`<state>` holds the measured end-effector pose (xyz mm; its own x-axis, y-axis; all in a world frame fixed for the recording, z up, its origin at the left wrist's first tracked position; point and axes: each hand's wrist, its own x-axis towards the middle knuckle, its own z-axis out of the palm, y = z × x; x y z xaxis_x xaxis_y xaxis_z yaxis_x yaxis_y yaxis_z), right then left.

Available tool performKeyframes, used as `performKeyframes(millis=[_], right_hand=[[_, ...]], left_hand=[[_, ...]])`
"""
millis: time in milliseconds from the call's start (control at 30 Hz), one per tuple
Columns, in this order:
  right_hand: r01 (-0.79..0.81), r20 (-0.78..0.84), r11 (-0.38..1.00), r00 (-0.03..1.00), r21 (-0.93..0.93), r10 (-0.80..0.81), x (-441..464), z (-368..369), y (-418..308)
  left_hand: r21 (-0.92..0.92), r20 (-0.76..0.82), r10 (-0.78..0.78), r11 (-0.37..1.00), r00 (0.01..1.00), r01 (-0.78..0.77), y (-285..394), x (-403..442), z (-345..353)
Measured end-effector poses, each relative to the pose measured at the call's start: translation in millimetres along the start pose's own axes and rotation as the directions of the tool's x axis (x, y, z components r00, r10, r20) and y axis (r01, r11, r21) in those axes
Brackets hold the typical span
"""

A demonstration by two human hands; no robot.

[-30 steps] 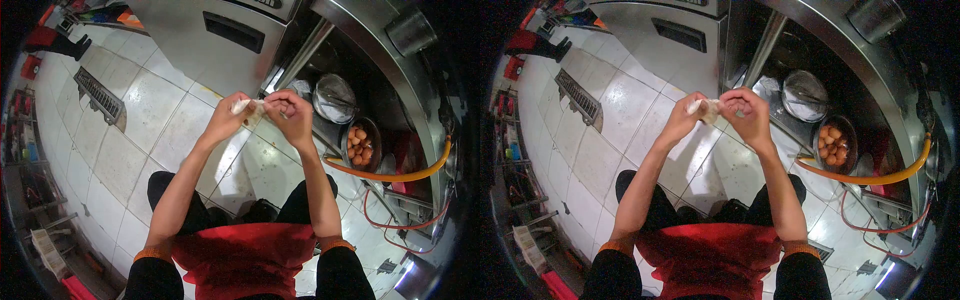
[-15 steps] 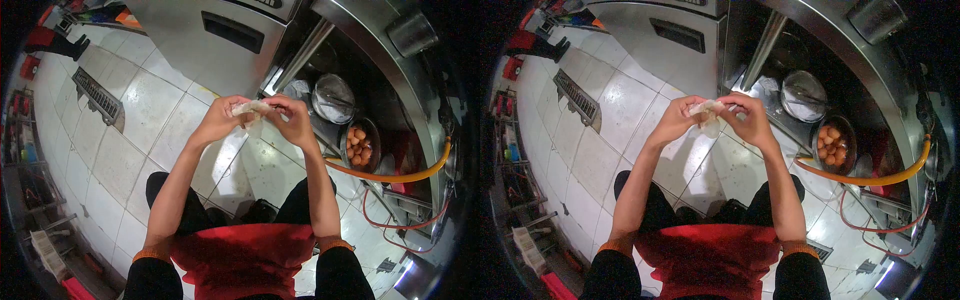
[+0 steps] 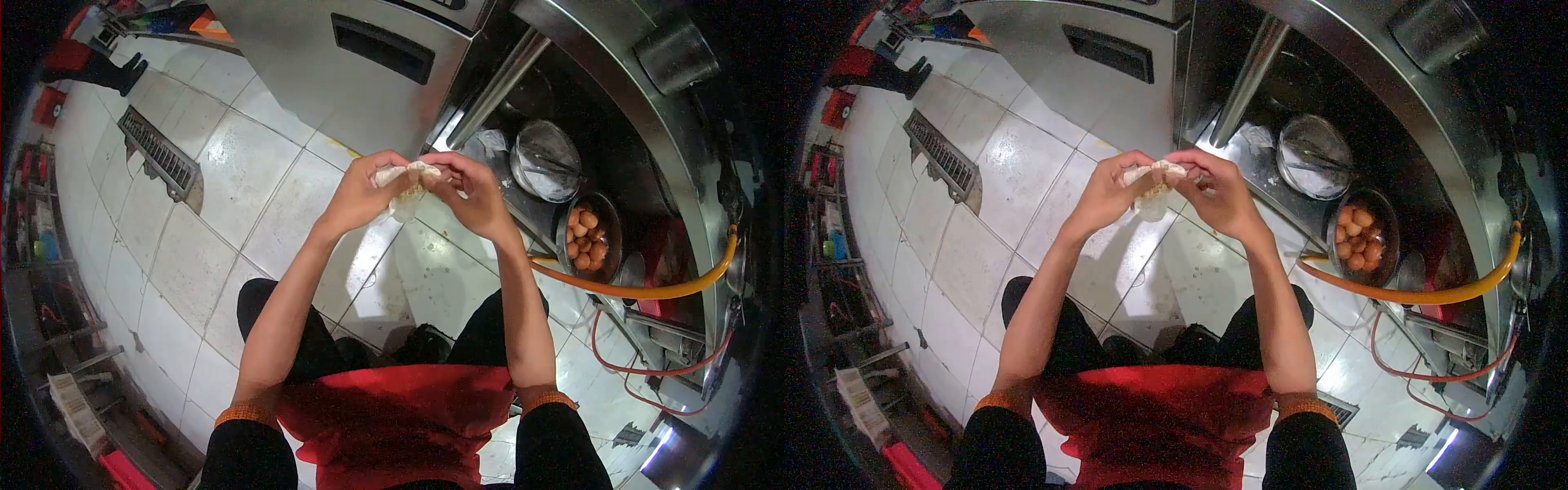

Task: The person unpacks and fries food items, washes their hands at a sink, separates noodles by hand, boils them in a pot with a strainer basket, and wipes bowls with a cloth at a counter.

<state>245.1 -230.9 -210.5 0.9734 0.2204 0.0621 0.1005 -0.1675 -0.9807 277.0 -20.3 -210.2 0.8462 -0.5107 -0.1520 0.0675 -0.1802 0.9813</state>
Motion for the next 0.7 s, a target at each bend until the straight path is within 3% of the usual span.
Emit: performKeyframes(millis=[67,200,267,367,500,633,700], right_hand=[[-0.001,0.007,0.994,1.000,-0.113,0.002,1.7,1.3,2.3],[0.068,-0.023,0.996,0.997,-0.054,-0.069,4.6,0.2,10.8],[-0.069,-0.096,0.987,0.992,0.146,0.084,4.9,2.3,9.9],[-0.078,-0.082,0.957,0.991,0.281,0.105,6.2,5.6,8.9],[-0.055,-0.075,0.971,0.994,0.233,0.075,5.3,7.2,12.2],[-0.049,-0.119,0.978,0.990,0.203,0.075,4.0,8.2,15.9],[-0.019,-0.144,0.980,0.988,0.200,0.049,4.2,8.2,17.6]], left_hand=[[0.048,-0.032,0.048,0.998,0.998,-0.047,-5.3,1.5,2.2],[0.048,-0.130,0.166,0.986,0.978,-0.161,-12.4,6.1,6.1],[0.043,-0.125,0.169,0.985,0.978,-0.165,-12.6,5.4,7.5],[0.079,-0.114,0.191,0.980,0.975,-0.183,-9.7,5.3,8.4],[0.132,-0.118,0.193,0.975,0.974,-0.177,-9.6,6.1,6.9],[0.071,-0.177,0.142,0.989,0.974,-0.132,-10.7,6.0,14.1],[0.146,-0.215,0.249,0.964,0.944,-0.221,-14.8,8.4,15.4]])
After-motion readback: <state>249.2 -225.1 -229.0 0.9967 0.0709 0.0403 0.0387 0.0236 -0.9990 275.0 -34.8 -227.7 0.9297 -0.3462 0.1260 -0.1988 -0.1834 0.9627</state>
